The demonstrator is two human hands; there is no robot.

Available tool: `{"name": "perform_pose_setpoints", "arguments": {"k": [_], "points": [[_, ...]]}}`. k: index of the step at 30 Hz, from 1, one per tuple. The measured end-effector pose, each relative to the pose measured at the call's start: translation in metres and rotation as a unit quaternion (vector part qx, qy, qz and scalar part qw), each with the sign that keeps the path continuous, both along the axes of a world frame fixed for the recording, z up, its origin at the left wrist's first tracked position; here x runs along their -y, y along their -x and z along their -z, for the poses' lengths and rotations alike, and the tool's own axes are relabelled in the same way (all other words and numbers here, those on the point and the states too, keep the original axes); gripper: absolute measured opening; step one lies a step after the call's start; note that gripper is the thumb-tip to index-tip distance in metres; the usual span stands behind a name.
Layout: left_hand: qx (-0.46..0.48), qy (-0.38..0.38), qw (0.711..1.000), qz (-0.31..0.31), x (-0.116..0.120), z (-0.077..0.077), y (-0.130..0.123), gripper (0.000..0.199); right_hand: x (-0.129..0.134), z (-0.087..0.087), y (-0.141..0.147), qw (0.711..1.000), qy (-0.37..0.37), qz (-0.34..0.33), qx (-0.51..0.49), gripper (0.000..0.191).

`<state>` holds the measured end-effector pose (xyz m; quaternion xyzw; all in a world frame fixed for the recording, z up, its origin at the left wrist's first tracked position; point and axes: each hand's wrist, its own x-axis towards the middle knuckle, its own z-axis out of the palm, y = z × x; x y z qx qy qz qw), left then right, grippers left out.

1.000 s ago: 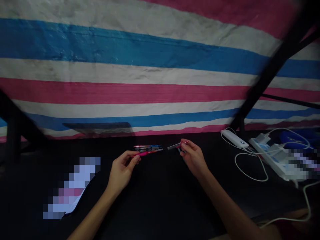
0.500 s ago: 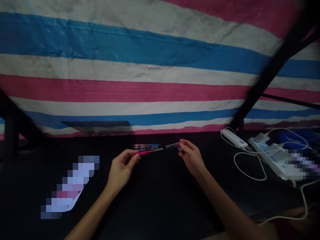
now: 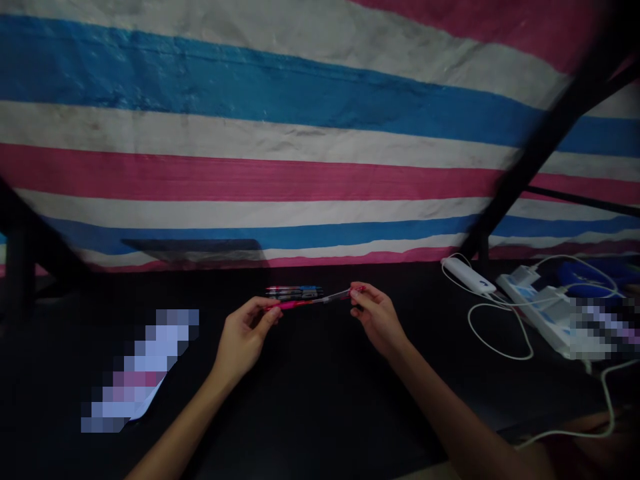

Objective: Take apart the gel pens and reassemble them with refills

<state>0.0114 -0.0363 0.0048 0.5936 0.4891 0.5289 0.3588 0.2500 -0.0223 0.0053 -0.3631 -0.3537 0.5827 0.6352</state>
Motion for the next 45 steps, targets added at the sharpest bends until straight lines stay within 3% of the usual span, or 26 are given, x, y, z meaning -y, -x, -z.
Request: {"name": "perform_pose_setpoints", "arguments": {"k": [7, 14, 20, 22, 24, 28, 31, 35, 37, 40, 41, 45], "points": [[-0.028, 0.010, 0.999, 0.035, 0.003, 0.003, -0.003, 0.017, 0.007, 0.003, 0.012, 0.995, -0.032, -0.029, 0.091, 0.019], [-0.083, -0.010, 0.995, 0.058, 0.005, 0.008, -0.003, 0.017, 0.006, 0.004, 0.005, 0.979, -0.027, -0.067, 0.188, 0.021], [-0.075, -0.023, 0.996, 0.039, 0.004, 0.005, -0.003, 0.016, 0.008, 0.003, 0.010, 0.955, 0.019, -0.087, 0.282, 0.052], [-0.068, -0.019, 0.997, 0.031, 0.004, 0.004, -0.003, 0.016, 0.009, 0.000, 0.011, 0.958, 0.017, -0.081, 0.275, 0.047], [-0.060, -0.016, 0.998, 0.028, 0.003, 0.003, -0.003, 0.017, 0.010, -0.004, 0.009, 0.967, -0.013, -0.073, 0.242, 0.030], [-0.050, -0.012, 0.998, 0.025, 0.002, 0.004, -0.001, 0.017, 0.011, -0.008, 0.005, 0.964, -0.082, -0.103, 0.230, 0.036], [-0.049, -0.009, 0.999, 0.022, 0.002, 0.004, -0.001, 0.019, 0.010, -0.006, 0.005, 0.955, -0.061, -0.109, 0.268, 0.020], [-0.051, -0.010, 0.998, 0.025, 0.003, 0.003, -0.002, 0.018, 0.010, -0.003, 0.008, 0.950, -0.018, -0.105, 0.293, 0.041], [-0.048, -0.009, 0.999, 0.024, 0.003, 0.003, -0.002, 0.018, 0.010, -0.004, 0.007, 0.958, -0.050, -0.088, 0.270, 0.025], [-0.046, -0.007, 0.999, 0.021, 0.002, 0.004, -0.002, 0.019, 0.012, -0.008, 0.005, 0.962, -0.109, -0.093, 0.233, 0.049], [-0.046, -0.007, 0.999, 0.021, 0.002, 0.005, -0.002, 0.019, 0.012, -0.008, 0.005, 0.960, -0.118, -0.098, 0.234, 0.048], [-0.051, -0.005, 0.998, 0.026, 0.002, 0.005, -0.002, 0.018, 0.013, -0.008, 0.007, 0.953, -0.098, -0.106, 0.268, 0.018]]}}
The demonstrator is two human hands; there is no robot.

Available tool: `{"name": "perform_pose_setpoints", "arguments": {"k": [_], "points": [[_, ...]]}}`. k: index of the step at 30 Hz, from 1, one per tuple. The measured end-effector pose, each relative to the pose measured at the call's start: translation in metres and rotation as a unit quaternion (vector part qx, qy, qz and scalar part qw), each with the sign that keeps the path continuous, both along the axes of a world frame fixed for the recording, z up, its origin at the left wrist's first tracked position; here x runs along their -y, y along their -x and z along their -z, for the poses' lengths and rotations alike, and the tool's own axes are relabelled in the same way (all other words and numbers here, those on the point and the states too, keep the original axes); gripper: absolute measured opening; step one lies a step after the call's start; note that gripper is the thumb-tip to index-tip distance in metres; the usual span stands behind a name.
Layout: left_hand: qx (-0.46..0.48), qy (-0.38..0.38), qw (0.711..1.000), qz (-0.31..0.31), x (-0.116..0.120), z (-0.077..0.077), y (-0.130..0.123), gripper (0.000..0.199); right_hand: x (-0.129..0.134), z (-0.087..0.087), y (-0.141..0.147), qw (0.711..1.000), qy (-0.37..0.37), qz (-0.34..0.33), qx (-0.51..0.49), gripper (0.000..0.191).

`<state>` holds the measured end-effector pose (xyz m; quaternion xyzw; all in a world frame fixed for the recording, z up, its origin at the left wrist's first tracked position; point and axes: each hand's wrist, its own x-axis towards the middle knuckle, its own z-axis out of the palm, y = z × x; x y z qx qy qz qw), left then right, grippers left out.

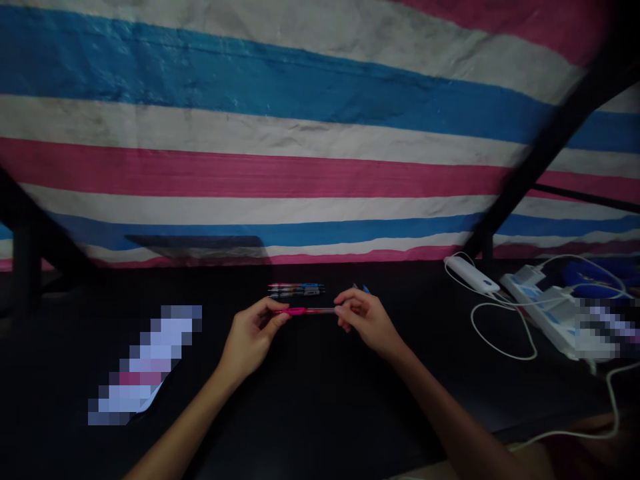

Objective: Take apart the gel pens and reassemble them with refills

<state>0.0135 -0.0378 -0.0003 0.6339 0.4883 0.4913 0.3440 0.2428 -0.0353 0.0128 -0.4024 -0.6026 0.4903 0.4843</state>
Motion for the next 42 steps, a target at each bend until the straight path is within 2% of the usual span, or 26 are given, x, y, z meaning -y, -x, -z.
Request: {"name": "perform_pose_setpoints", "arguments": {"k": [3, 10, 14, 17, 20, 22, 23, 26, 27, 29, 32, 35, 38, 42], "points": [[-0.002, 0.001, 1.000, 0.000, 0.0005, -0.0010, -0.0006, 0.017, 0.0019, -0.0008, 0.0022, 0.999, 0.027, -0.002, 0.026, 0.021], [0.003, 0.000, 1.000, -0.002, 0.0003, 0.0001, 0.0007, 0.020, 0.0020, 0.0000, 0.0021, 0.999, 0.022, -0.013, 0.039, 0.021], [-0.001, -0.006, 1.000, 0.004, 0.0011, -0.0009, -0.0011, 0.019, -0.0006, 0.0032, 0.0018, 0.997, 0.051, 0.001, 0.060, 0.043], [0.004, -0.001, 1.000, -0.001, 0.0013, -0.0026, -0.0015, 0.019, 0.0000, 0.0014, 0.0015, 0.999, 0.018, 0.024, 0.031, 0.023], [0.008, 0.002, 1.000, -0.007, 0.0007, -0.0031, -0.0002, 0.018, 0.0012, -0.0008, 0.0012, 0.999, -0.024, 0.031, 0.020, 0.030], [0.010, 0.003, 1.000, -0.006, 0.0003, -0.0027, 0.0006, 0.017, 0.0011, -0.0003, 0.0011, 0.998, -0.018, 0.025, 0.048, 0.017], [0.011, 0.004, 1.000, -0.003, 0.0003, -0.0024, 0.0007, 0.016, 0.0008, 0.0005, 0.0011, 0.997, -0.008, 0.022, 0.067, 0.019], [0.014, 0.005, 1.000, 0.006, 0.0007, -0.0017, 0.0005, 0.015, -0.0003, 0.0030, 0.0012, 0.995, 0.014, 0.015, 0.099, 0.041], [0.014, 0.006, 1.000, 0.008, 0.0008, -0.0015, 0.0005, 0.015, -0.0005, 0.0033, 0.0011, 0.995, 0.011, 0.019, 0.096, 0.040], [0.016, 0.007, 1.000, 0.007, 0.0009, -0.0012, 0.0008, 0.015, -0.0002, 0.0027, 0.0007, 0.997, -0.010, 0.031, 0.070, 0.022], [0.018, 0.012, 1.000, 0.004, 0.0006, -0.0009, 0.0019, 0.016, 0.0016, 0.0004, 0.0004, 0.997, -0.045, 0.039, 0.046, 0.036], [0.021, 0.016, 1.000, 0.006, 0.0005, -0.0014, 0.0025, 0.016, 0.0034, 0.0000, 0.0013, 0.997, -0.055, 0.034, 0.036, 0.027], [0.022, 0.019, 1.000, 0.005, 0.0003, -0.0027, 0.0020, 0.015, 0.0040, 0.0014, 0.0028, 0.999, -0.041, 0.012, 0.013, 0.025], [0.038, 0.030, 0.999, 0.012, -0.0001, -0.0048, 0.0018, 0.016, 0.0029, 0.0032, 0.0033, 0.999, 0.004, -0.013, 0.032, 0.017]]}}
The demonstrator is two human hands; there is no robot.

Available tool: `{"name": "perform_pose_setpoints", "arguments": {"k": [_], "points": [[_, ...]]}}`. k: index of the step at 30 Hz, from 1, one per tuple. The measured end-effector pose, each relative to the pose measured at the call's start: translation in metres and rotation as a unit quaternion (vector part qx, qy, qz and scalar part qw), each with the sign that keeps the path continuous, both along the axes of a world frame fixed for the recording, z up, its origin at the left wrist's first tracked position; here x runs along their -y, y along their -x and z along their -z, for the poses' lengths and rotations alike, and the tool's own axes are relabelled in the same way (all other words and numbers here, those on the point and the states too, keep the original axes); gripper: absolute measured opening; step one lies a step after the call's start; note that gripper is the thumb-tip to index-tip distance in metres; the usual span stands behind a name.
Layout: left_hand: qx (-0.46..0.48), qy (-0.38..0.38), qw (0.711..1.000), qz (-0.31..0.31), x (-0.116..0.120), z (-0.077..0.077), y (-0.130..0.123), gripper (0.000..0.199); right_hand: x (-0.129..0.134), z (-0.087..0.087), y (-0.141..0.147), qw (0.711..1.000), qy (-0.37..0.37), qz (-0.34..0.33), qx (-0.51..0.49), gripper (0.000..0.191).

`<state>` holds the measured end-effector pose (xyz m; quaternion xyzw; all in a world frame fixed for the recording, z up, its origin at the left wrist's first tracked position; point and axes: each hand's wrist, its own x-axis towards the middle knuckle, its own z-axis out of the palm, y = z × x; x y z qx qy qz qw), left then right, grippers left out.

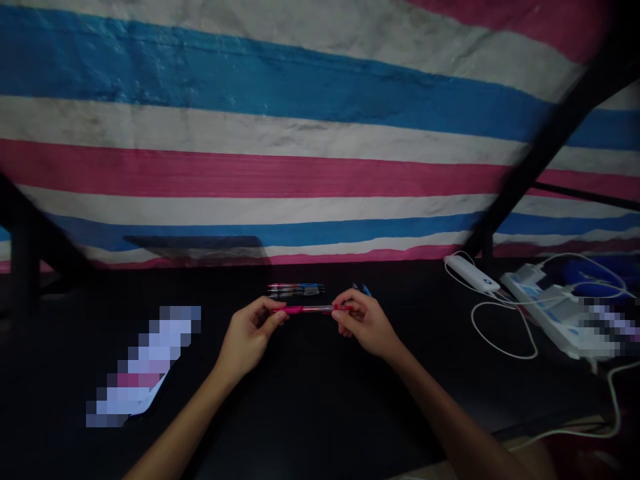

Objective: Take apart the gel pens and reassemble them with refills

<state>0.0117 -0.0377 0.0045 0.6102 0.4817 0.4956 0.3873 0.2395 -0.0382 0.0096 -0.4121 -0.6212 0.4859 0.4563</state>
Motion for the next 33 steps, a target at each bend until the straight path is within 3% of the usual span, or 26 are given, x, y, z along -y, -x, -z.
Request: {"name": "perform_pose_setpoints", "arguments": {"k": [3, 8, 10, 14, 16, 20, 24, 27, 30, 33], "points": [[0.031, 0.016, 0.999, 0.021, -0.001, -0.002, 0.001, 0.015, 0.000, 0.000, 0.000, 0.999, -0.008, 0.006, 0.033, 0.020], [0.063, 0.041, 0.996, 0.037, -0.003, -0.001, 0.004, 0.016, 0.003, -0.005, -0.001, 0.981, -0.138, 0.049, 0.129, 0.020], [0.038, 0.027, 0.998, 0.033, -0.002, 0.002, 0.003, 0.015, 0.002, -0.004, -0.002, 0.988, -0.103, 0.033, 0.111, 0.031], [-0.034, -0.055, 0.998, -0.011, 0.004, 0.004, -0.001, 0.013, -0.003, 0.000, -0.004, 0.997, 0.069, -0.014, -0.012, 0.037], [-0.042, -0.065, 0.997, -0.012, 0.007, 0.002, -0.002, 0.014, -0.005, 0.001, -0.004, 0.994, 0.090, -0.016, -0.053, 0.036], [-0.004, 0.018, 0.997, 0.075, 0.006, -0.005, -0.003, 0.020, -0.005, -0.001, -0.004, 0.996, 0.036, 0.015, -0.085, 0.029], [0.048, 0.139, 0.974, 0.174, 0.004, -0.004, -0.003, 0.036, -0.003, -0.003, -0.003, 0.994, -0.031, 0.029, -0.101, 0.021], [0.020, 0.186, 0.958, 0.218, 0.005, -0.001, -0.005, 0.043, -0.002, -0.003, -0.003, 0.991, -0.063, 0.040, -0.115, 0.021], [-0.057, 0.127, 0.971, 0.194, 0.007, 0.000, -0.007, 0.042, -0.004, 0.002, -0.003, 0.990, -0.064, 0.054, -0.110, 0.023], [-0.183, -0.015, 0.977, 0.110, 0.010, 0.000, -0.009, 0.032, -0.008, 0.009, -0.001, 0.988, 0.002, 0.096, -0.124, 0.030]]}}
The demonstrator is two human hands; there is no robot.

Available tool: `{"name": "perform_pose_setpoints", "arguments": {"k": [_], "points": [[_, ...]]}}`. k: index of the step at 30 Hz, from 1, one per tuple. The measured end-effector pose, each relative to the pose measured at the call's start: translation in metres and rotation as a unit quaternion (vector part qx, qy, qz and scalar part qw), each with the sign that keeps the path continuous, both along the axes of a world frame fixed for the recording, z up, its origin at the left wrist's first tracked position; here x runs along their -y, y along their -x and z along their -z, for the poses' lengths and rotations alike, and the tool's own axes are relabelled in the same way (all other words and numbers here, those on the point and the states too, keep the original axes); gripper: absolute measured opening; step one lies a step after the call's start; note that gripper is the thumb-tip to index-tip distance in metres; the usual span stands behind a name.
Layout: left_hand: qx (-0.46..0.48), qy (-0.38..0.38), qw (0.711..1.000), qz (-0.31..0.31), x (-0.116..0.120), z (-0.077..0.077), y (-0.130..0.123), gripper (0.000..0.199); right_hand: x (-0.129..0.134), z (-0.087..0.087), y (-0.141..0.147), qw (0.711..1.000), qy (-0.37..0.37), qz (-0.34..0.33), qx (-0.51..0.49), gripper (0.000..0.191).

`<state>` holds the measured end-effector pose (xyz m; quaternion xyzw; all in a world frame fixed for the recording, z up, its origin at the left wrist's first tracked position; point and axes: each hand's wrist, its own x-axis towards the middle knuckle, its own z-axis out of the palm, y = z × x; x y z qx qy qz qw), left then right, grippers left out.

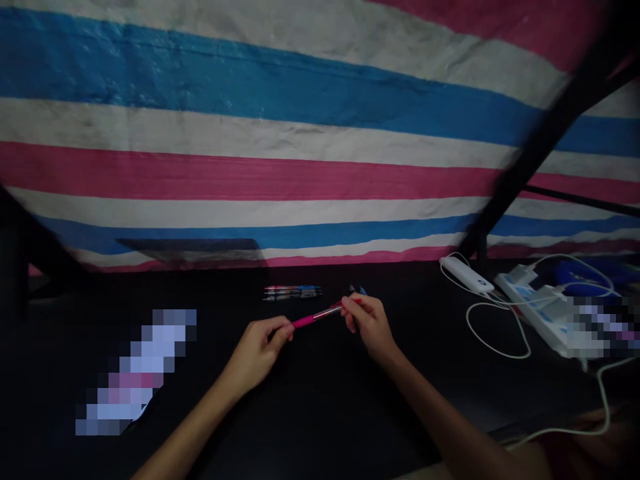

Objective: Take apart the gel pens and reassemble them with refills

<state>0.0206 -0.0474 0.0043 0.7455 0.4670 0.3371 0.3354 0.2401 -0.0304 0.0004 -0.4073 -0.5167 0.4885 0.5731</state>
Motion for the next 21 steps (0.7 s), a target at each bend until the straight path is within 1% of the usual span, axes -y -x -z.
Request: {"name": "perform_pose_setpoints", "arguments": {"k": [1, 2, 4, 6, 8, 11, 13, 15, 17, 18, 19, 20, 21], "points": [[-0.029, -0.073, 0.997, -0.012, 0.001, 0.000, -0.001, 0.028, -0.001, 0.002, 0.001, 0.999, 0.037, 0.001, -0.019, 0.032], [-0.052, -0.145, 0.988, -0.018, 0.003, 0.001, -0.002, 0.024, -0.002, 0.004, 0.001, 0.996, 0.076, -0.007, -0.043, 0.033], [-0.086, -0.266, 0.960, -0.021, 0.006, 0.003, -0.003, 0.018, -0.004, 0.006, 0.001, 0.984, 0.144, -0.044, -0.092, 0.033], [-0.120, -0.343, 0.931, -0.025, 0.008, 0.004, -0.003, 0.014, -0.004, 0.005, 0.000, 0.968, 0.194, -0.086, -0.131, 0.033], [-0.162, -0.382, 0.909, -0.030, 0.010, 0.005, -0.002, 0.014, -0.004, 0.004, -0.002, 0.954, 0.234, -0.113, -0.153, 0.035], [-0.222, -0.397, 0.890, -0.030, 0.011, 0.004, -0.001, 0.015, -0.004, 0.003, -0.004, 0.939, 0.281, -0.129, -0.150, 0.036], [-0.240, -0.388, 0.890, -0.022, 0.012, 0.003, -0.002, 0.017, -0.004, 0.002, -0.003, 0.945, 0.276, -0.112, -0.133, 0.035], [-0.237, -0.372, 0.898, -0.001, 0.012, 0.003, -0.005, 0.017, -0.003, 0.000, -0.001, 0.967, 0.220, -0.055, -0.120, 0.033], [-0.226, -0.354, 0.907, 0.025, 0.014, 0.003, -0.010, 0.016, 0.000, -0.005, 0.004, 0.985, 0.129, 0.017, -0.112, 0.028], [-0.223, -0.344, 0.911, 0.038, 0.014, 0.003, -0.012, 0.015, 0.002, -0.007, 0.007, 0.989, 0.087, 0.041, -0.113, 0.025], [-0.223, -0.334, 0.915, 0.052, 0.015, 0.003, -0.014, 0.014, 0.004, -0.010, 0.010, 0.989, 0.059, 0.051, -0.123, 0.023], [-0.226, -0.323, 0.917, 0.067, 0.016, 0.004, -0.016, 0.014, 0.005, -0.012, 0.012, 0.988, 0.047, 0.046, -0.142, 0.023], [-0.231, -0.311, 0.918, 0.083, 0.017, 0.003, -0.018, 0.015, 0.005, -0.013, 0.014, 0.984, 0.050, 0.031, -0.167, 0.024]]}}
